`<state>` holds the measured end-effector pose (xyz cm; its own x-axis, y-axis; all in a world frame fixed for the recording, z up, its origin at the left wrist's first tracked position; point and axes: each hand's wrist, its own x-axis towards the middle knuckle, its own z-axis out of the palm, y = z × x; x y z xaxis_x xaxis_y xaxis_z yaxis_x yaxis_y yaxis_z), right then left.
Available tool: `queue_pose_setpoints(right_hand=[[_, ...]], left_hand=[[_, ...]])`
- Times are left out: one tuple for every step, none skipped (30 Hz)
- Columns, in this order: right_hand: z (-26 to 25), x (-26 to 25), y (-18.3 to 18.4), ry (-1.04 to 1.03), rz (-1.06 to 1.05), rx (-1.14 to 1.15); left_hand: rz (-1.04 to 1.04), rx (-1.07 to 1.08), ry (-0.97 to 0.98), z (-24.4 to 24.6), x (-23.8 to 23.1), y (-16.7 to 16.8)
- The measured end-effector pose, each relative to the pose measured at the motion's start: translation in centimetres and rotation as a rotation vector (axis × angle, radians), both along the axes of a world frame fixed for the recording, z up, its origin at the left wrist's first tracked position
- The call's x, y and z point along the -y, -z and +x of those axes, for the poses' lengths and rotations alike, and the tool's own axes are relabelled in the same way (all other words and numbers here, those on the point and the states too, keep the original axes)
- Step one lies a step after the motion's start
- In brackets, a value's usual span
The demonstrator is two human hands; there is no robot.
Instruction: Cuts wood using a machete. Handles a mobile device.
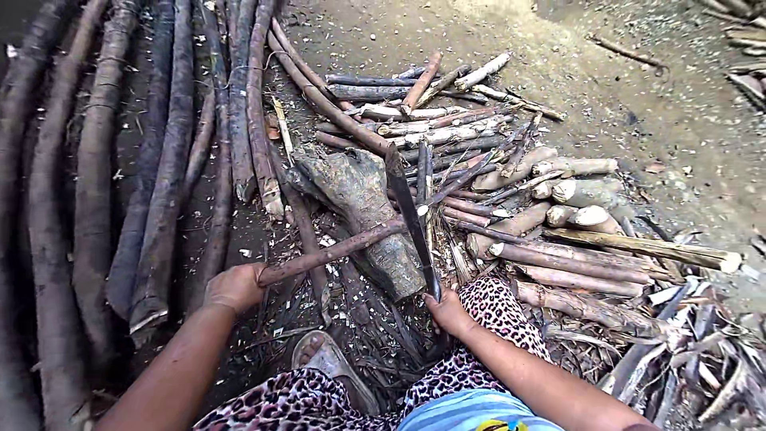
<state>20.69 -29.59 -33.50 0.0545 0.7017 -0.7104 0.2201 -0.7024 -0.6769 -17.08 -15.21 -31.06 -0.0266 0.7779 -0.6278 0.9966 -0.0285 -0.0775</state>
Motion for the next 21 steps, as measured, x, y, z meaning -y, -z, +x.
queue_pose_setpoints(right_hand=[[-0.1,0.2,-0.1,-0.007,0.002,0.001],[-0.2,0.2,-0.2,-0.014,0.002,0.001],[-0.3,0.3,-0.4,-0.016,0.002,-0.003],[-0.5,0.4,-0.5,-0.014,0.002,-0.008],[-0.5,0.6,-0.5,-0.01,0.002,-0.014],[-0.5,0.7,-0.3,-0.004,0.004,-0.017],[-0.4,0.7,0.0,0.003,0.006,-0.018],[-0.2,0.7,0.2,0.012,0.017,-0.019],[-0.1,0.8,0.1,0.033,0.041,-0.027],[0.3,0.7,-0.4,0.051,0.06,-0.047],[0.7,0.4,-1.3,0.068,0.081,-0.07],[1.1,0.0,-2.6,0.08,0.104,-0.086],[1.6,-0.5,-4.3,0.093,0.148,-0.1],[2.1,-0.9,-6.1,0.108,0.225,-0.112],[2.6,-1.2,-8.2,0.125,0.338,-0.126],[3.2,-1.6,-10.2,0.132,0.485,-0.147],[3.9,-2.1,-12.3,0.142,0.655,-0.179],[4.6,-2.8,-14.6,0.152,0.829,-0.219],[5.1,-3.6,-17.0,0.16,1.001,-0.246],[5.5,-4.7,-19.2,0.179,1.17,-0.247],[5.9,-6.0,-21.2,0.204,1.323,-0.233]], left_hand=[[0.013,-0.007,0.002,-0.2,0.3,-0.5],[0.032,-0.01,0.004,-0.5,0.5,-0.9],[0.052,-0.006,0.002,-0.8,0.6,-1.2],[0.07,-0.002,-0.001,-1.0,0.8,-1.5],[0.078,-0.005,-0.01,-0.9,1.0,-1.8],[0.083,-0.012,-0.027,-0.7,1.1,-2.0],[0.081,-0.026,-0.049,-0.4,1.2,-2.1],[0.08,-0.04,-0.071,-0.2,1.2,-2.1],[0.078,-0.051,-0.085,-0.2,1.1,-1.8],[0.078,-0.055,-0.092,-0.4,1.0,-1.4],[0.084,-0.053,-0.092,-0.6,0.9,-0.9],[0.09,-0.048,-0.088,-1.0,0.7,-0.2],[0.091,-0.039,-0.085,-1.3,0.4,0.3],[0.084,-0.026,-0.079,-1.5,0.2,0.8],[0.071,-0.013,-0.07,-1.8,0.1,1.4],[0.059,0.003,-0.062,-2.0,-0.1,1.9],[0.04,0.013,-0.056,-2.2,-0.3,2.3],[0.015,0.018,-0.058,-2.2,-0.5,2.6],[-0.006,0.024,-0.062,-2.2,-0.6,2.8],[-0.022,0.03,-0.067,-2.2,-0.8,3.1],[-0.038,0.038,-0.072,-2.2,-0.9,3.4]])
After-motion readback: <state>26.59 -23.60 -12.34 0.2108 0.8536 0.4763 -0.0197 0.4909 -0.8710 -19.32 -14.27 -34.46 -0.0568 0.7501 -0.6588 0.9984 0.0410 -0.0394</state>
